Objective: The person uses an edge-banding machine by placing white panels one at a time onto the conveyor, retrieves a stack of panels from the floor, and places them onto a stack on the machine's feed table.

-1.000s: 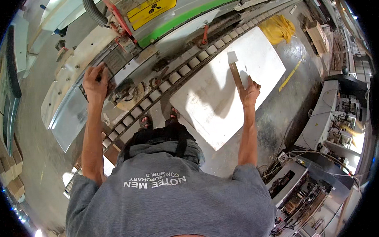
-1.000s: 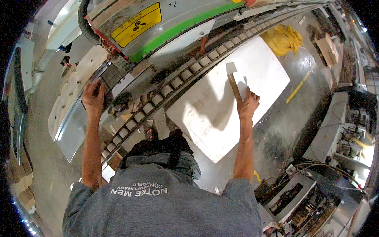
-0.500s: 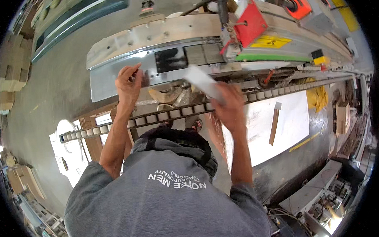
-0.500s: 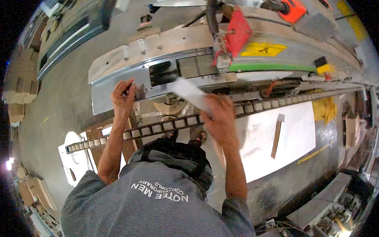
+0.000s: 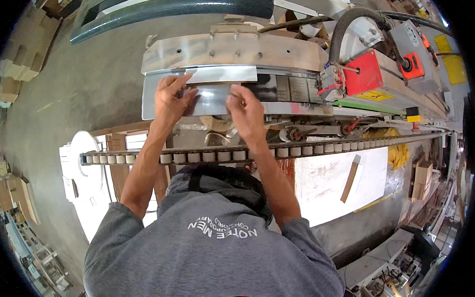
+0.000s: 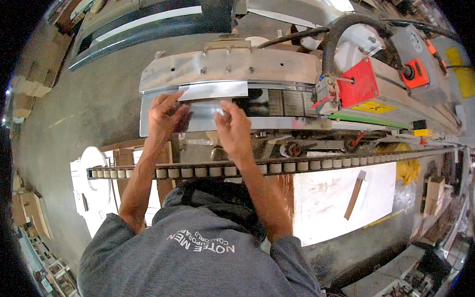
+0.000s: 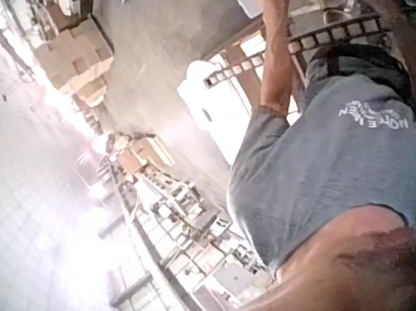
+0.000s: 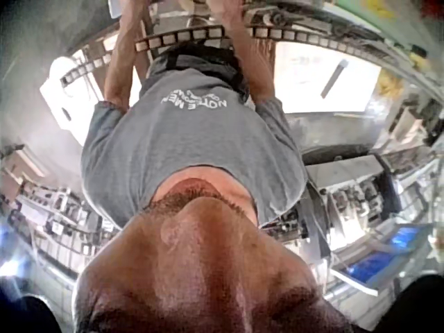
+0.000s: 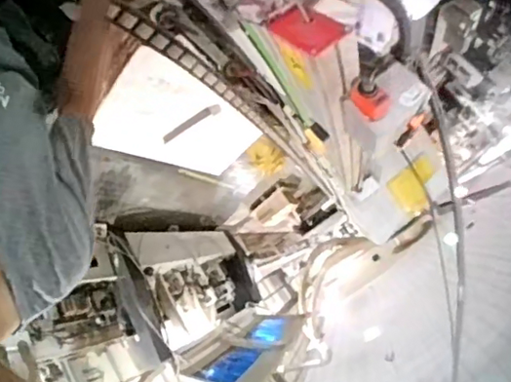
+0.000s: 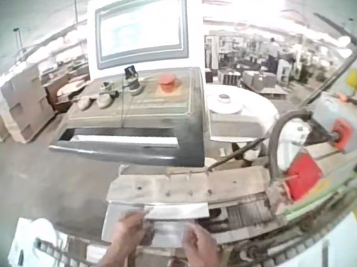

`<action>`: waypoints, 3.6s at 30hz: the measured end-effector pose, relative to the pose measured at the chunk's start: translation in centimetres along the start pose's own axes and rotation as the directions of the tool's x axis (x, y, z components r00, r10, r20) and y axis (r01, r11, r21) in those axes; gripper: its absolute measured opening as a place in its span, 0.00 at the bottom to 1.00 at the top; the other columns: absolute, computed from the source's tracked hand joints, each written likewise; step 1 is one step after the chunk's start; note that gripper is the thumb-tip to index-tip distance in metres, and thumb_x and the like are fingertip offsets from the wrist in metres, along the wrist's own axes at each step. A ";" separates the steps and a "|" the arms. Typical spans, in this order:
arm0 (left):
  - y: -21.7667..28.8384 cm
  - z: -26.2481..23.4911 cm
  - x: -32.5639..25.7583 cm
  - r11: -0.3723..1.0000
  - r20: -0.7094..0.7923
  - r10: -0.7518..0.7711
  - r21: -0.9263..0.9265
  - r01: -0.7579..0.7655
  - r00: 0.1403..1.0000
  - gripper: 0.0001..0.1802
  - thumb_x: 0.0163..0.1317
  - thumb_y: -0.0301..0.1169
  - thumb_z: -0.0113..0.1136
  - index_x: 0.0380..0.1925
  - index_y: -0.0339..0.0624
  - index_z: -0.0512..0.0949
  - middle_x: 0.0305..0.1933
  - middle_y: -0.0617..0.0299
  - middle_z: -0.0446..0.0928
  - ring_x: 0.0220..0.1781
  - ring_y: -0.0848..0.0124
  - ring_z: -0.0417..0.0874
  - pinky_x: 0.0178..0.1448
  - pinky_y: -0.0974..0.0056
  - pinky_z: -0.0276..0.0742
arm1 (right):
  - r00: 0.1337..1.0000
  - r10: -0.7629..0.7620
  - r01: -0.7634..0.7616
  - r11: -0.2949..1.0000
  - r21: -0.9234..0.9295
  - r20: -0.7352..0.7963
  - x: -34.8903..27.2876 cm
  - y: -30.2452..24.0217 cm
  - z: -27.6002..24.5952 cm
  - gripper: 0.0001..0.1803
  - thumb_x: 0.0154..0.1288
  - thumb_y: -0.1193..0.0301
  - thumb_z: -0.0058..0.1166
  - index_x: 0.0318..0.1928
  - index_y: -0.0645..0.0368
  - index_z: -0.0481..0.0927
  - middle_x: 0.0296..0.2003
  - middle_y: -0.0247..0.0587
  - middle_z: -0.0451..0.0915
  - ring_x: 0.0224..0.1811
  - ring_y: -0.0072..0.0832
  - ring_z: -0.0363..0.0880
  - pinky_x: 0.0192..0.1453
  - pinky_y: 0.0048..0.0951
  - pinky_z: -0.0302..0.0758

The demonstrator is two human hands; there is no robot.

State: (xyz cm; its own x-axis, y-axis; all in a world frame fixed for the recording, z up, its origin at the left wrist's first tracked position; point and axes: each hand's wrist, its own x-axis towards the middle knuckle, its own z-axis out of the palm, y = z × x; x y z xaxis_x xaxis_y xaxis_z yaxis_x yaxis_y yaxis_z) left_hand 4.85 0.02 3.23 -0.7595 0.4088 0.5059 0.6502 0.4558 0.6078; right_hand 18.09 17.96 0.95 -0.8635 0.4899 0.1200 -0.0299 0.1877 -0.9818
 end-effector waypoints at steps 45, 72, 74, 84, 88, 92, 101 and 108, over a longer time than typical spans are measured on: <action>12.8 20.2 3.2 0.986 0.173 0.157 0.020 -0.163 0.972 0.14 0.51 0.33 0.77 0.38 0.45 0.88 0.33 0.58 0.79 0.39 0.57 0.82 0.42 0.55 0.79 | 0.931 -0.042 0.033 0.999 -0.030 -0.362 -8.0 0.4 -19.5 0.18 0.70 0.77 0.57 0.59 0.60 0.81 0.48 0.44 0.85 0.48 0.31 0.83 0.52 0.31 0.79; 10.2 12.6 0.2 0.995 0.155 0.009 -0.100 0.007 0.988 0.15 0.59 0.25 0.70 0.47 0.39 0.87 0.38 0.56 0.83 0.41 0.64 0.85 0.42 0.62 0.79 | 0.654 -0.101 -0.582 0.565 -0.585 -0.749 -27.1 10.1 -44.7 0.32 0.57 0.70 0.72 0.62 0.67 0.79 0.47 0.57 0.81 0.44 0.44 0.79 0.51 0.41 0.79; 8.6 9.9 -1.1 0.997 0.080 -0.019 -0.075 0.025 0.997 0.14 0.59 0.24 0.69 0.46 0.40 0.87 0.39 0.56 0.84 0.40 0.65 0.85 0.40 0.63 0.78 | 0.701 -0.022 -0.543 0.631 -0.554 -0.713 -23.2 4.0 -39.2 0.34 0.58 0.69 0.73 0.65 0.62 0.78 0.47 0.50 0.81 0.41 0.36 0.79 0.48 0.36 0.79; 3.5 1.7 -3.6 0.994 -0.055 -0.083 -0.082 0.079 0.995 0.13 0.61 0.23 0.67 0.47 0.40 0.87 0.41 0.55 0.85 0.39 0.69 0.84 0.35 0.68 0.78 | 0.924 -0.279 0.381 0.731 -0.566 0.263 0.0 -1.1 -9.2 0.24 0.50 0.75 0.72 0.49 0.57 0.78 0.52 0.45 0.79 0.59 0.47 0.73 0.64 0.50 0.68; 2.0 0.0 -3.3 0.981 -0.010 -0.178 -0.076 0.177 0.984 0.15 0.60 0.23 0.68 0.48 0.44 0.87 0.43 0.57 0.85 0.43 0.67 0.84 0.39 0.64 0.80 | 0.832 -0.428 0.554 0.643 -0.528 0.353 4.0 -0.3 -2.8 0.22 0.51 0.75 0.72 0.47 0.59 0.78 0.52 0.45 0.78 0.57 0.47 0.73 0.63 0.50 0.68; -0.4 -1.0 -2.9 0.993 0.007 -0.120 0.003 0.120 0.993 0.17 0.58 0.24 0.71 0.50 0.44 0.86 0.44 0.55 0.85 0.43 0.64 0.85 0.43 0.61 0.81 | 0.888 -0.438 0.436 0.715 -0.547 0.136 2.0 -1.3 -0.4 0.18 0.58 0.76 0.68 0.49 0.61 0.79 0.48 0.46 0.80 0.52 0.44 0.76 0.61 0.46 0.71; -2.6 1.3 0.8 0.988 0.076 0.143 -0.063 -0.139 0.987 0.23 0.47 0.26 0.78 0.47 0.43 0.87 0.39 0.54 0.83 0.42 0.54 0.81 0.45 0.55 0.80 | 0.988 0.060 -0.050 0.996 0.067 -0.144 -1.2 1.1 4.0 0.30 0.71 0.68 0.61 0.69 0.65 0.69 0.63 0.54 0.75 0.53 0.34 0.81 0.47 0.30 0.84; -4.2 2.9 1.9 0.970 0.112 0.245 -0.040 -0.242 0.963 0.18 0.50 0.26 0.78 0.43 0.42 0.88 0.38 0.54 0.83 0.38 0.57 0.84 0.41 0.58 0.80 | 0.987 0.073 -0.069 0.997 0.034 -0.145 -0.5 -0.1 4.4 0.33 0.71 0.68 0.60 0.71 0.66 0.64 0.68 0.57 0.69 0.59 0.37 0.78 0.50 0.33 0.81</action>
State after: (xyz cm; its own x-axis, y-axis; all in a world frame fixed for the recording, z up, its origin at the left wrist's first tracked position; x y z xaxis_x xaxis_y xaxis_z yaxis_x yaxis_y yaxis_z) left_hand 0.71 1.20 -0.10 -0.5704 0.5939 0.5674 0.8133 0.3116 0.4914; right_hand 16.25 13.94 0.32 -0.7810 0.6208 0.0681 0.0127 0.1248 -0.9921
